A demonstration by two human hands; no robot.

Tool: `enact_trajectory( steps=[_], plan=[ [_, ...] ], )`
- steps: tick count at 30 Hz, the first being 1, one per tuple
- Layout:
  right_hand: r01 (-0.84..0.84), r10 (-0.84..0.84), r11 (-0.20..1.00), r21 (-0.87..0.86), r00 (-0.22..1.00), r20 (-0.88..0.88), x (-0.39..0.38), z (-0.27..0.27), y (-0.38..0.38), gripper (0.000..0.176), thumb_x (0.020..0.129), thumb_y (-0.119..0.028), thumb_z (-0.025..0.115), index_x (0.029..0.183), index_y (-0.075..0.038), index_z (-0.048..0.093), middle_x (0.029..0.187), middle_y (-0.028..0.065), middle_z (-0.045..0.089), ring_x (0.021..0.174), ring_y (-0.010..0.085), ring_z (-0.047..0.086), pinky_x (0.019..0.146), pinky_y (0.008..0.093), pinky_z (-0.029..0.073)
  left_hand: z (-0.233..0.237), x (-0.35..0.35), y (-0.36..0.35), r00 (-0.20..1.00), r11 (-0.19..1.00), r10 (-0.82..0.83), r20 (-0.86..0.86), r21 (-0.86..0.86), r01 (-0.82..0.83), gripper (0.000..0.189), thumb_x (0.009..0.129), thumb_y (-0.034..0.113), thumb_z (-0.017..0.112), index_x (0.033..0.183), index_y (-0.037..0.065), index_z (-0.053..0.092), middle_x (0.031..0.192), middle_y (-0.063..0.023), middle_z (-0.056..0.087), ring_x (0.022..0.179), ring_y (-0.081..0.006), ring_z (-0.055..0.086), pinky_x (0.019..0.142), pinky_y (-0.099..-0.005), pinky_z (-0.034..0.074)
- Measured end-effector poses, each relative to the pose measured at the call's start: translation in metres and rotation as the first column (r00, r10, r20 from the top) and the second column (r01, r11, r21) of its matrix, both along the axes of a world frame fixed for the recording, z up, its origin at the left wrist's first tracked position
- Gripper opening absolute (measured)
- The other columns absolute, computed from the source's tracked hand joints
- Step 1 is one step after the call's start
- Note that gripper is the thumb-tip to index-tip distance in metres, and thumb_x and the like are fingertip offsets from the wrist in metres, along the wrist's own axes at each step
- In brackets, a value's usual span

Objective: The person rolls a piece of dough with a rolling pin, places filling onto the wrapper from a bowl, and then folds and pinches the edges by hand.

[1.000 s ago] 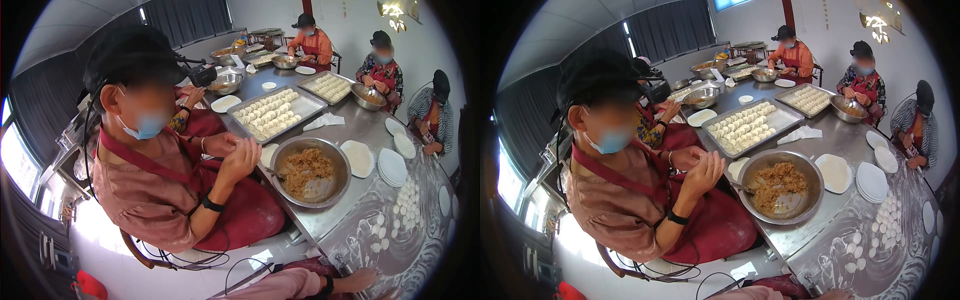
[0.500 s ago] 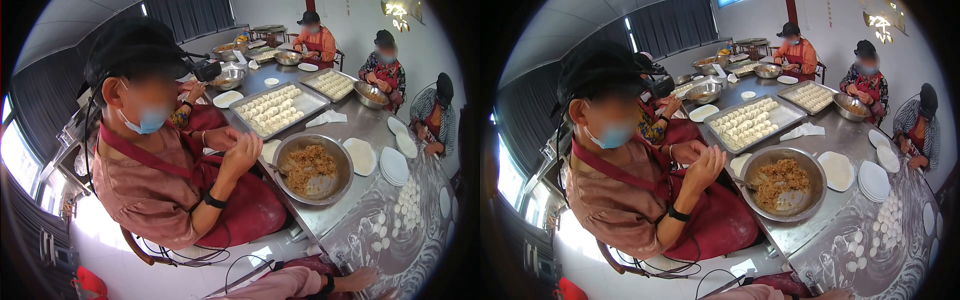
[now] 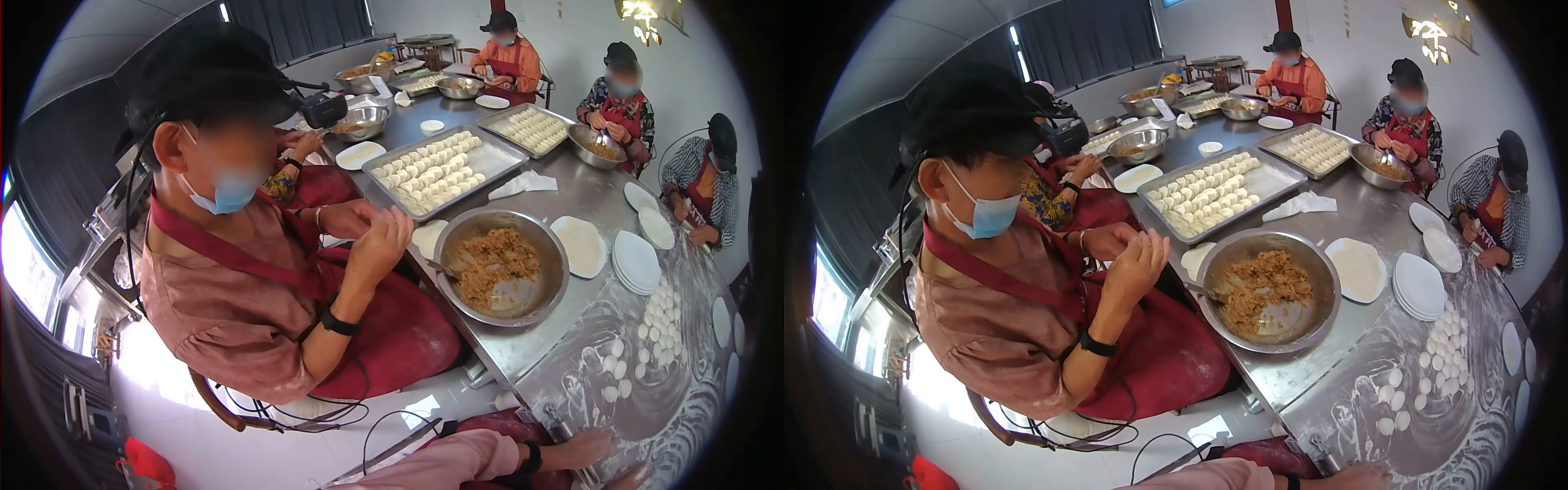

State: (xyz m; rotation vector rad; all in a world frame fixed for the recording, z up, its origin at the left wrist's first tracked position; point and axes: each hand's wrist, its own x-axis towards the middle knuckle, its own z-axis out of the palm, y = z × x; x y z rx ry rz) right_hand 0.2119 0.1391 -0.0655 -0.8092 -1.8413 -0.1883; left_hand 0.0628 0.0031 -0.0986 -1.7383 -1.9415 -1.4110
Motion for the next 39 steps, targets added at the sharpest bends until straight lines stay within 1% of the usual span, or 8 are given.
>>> enact_trajectory(
  steps=[4, 6, 14, 16, 20, 23, 28, 39],
  plan=[
    [-0.288, -0.068, 0.635, -0.717, 0.904, -0.423, -0.019, 0.038, -0.039, 0.039, 0.089, -0.023, 0.057, 0.115, 0.005, 0.052, 0.113, 0.0295, 0.052, 0.106, 0.0376, 0.051, 0.093, 0.0453, 0.039, 0.026, -0.012, -0.013, 0.998, 0.999, -0.037, 0.044, -0.005, 0.037, 0.035, 0.077, 0.011, 0.051, 0.111, 0.001, 0.052, 0.100, -0.0130, 0.056, 0.101, -0.0277, 0.053, 0.086, -0.0373, 0.041],
    [-0.073, 0.022, 0.922, -0.380, 0.990, -0.137, -0.003, -0.017, 0.009, 0.048, 0.084, -0.030, 0.064, 0.114, 0.005, 0.053, 0.104, 0.0289, 0.057, 0.090, 0.0359, 0.058, 0.084, 0.0448, 0.047, 0.064, -0.028, -0.027, 0.987, 0.970, -0.117, 0.111, -0.201, 0.138, 0.033, 0.078, 0.009, 0.050, 0.110, 0.000, 0.053, 0.099, -0.0140, 0.057, 0.098, -0.0281, 0.055, 0.083, -0.0373, 0.043],
    [-0.097, -0.162, 0.790, -0.605, 0.919, -0.359, -0.015, 0.005, -0.024, 0.052, 0.091, -0.023, 0.052, 0.130, 0.009, 0.038, 0.122, 0.0220, 0.050, 0.104, 0.0263, 0.051, 0.088, 0.0317, 0.041, 0.072, -0.031, -0.031, 0.976, 0.916, -0.075, 0.203, -0.373, 0.148, 0.031, 0.078, 0.004, 0.048, 0.109, 0.000, 0.054, 0.102, -0.0157, 0.057, 0.098, -0.0296, 0.055, 0.083, -0.0376, 0.045],
    [-0.259, -0.141, 0.515, -0.817, 0.915, -0.379, -0.012, 0.014, -0.029, 0.053, 0.091, -0.023, 0.052, 0.131, 0.009, 0.036, 0.124, 0.0209, 0.048, 0.108, 0.0249, 0.049, 0.091, 0.0309, 0.039, 0.062, -0.041, -0.028, 0.967, 0.892, -0.120, 0.224, -0.404, 0.204, 0.031, 0.079, 0.004, 0.047, 0.109, 0.001, 0.055, 0.104, -0.0154, 0.057, 0.100, -0.0299, 0.054, 0.085, -0.0381, 0.044],
    [-0.134, -0.111, 0.739, -0.660, 0.943, -0.315, -0.029, 0.018, -0.040, 0.052, 0.090, -0.024, 0.055, 0.132, 0.002, 0.038, 0.124, 0.0228, 0.045, 0.107, 0.0291, 0.049, 0.091, 0.0356, 0.040, 0.029, -0.095, -0.034, 0.980, 0.966, -0.154, 0.129, -0.190, 0.177, 0.031, 0.081, 0.006, 0.047, 0.110, 0.005, 0.057, 0.106, -0.0161, 0.056, 0.104, -0.0324, 0.052, 0.091, -0.0419, 0.040],
    [-0.017, -0.147, 0.684, -0.729, 0.976, -0.160, -0.039, 0.025, -0.048, 0.056, 0.092, -0.025, 0.052, 0.135, 0.005, 0.031, 0.137, 0.0227, 0.034, 0.129, 0.0318, 0.031, 0.106, 0.0391, 0.028, 0.072, -0.152, -0.064, 0.995, 0.806, 0.085, 0.044, -0.590, -0.043, 0.028, 0.077, 0.013, 0.056, 0.104, 0.003, 0.057, 0.092, -0.0200, 0.060, 0.090, -0.0375, 0.056, 0.082, -0.0458, 0.043],
    [-0.255, 0.016, 0.790, -0.558, 0.918, -0.397, -0.054, 0.081, -0.062, 0.017, 0.080, -0.011, 0.060, 0.083, -0.002, 0.046, 0.066, 0.0134, 0.051, 0.059, 0.0240, 0.047, 0.058, 0.0358, 0.041, 0.103, -0.183, -0.077, 0.980, 0.805, 0.184, 0.075, -0.583, -0.106, 0.020, 0.078, 0.017, 0.064, 0.090, 0.001, 0.062, 0.077, -0.0151, 0.066, 0.071, -0.0277, 0.065, 0.064, -0.0354, 0.051],
    [-0.374, 0.069, 0.727, -0.576, 0.874, -0.480, -0.050, 0.090, -0.064, 0.016, 0.081, -0.012, 0.062, 0.081, -0.002, 0.049, 0.063, 0.0101, 0.052, 0.057, 0.0159, 0.050, 0.054, 0.0311, 0.042, 0.123, -0.087, 0.005, 0.929, 0.697, -0.178, 0.324, -0.625, 0.352, 0.012, 0.077, 0.011, 0.062, 0.082, 0.001, 0.059, 0.072, -0.0171, 0.061, 0.069, -0.0326, 0.061, 0.064, -0.0384, 0.048]
  ],
)
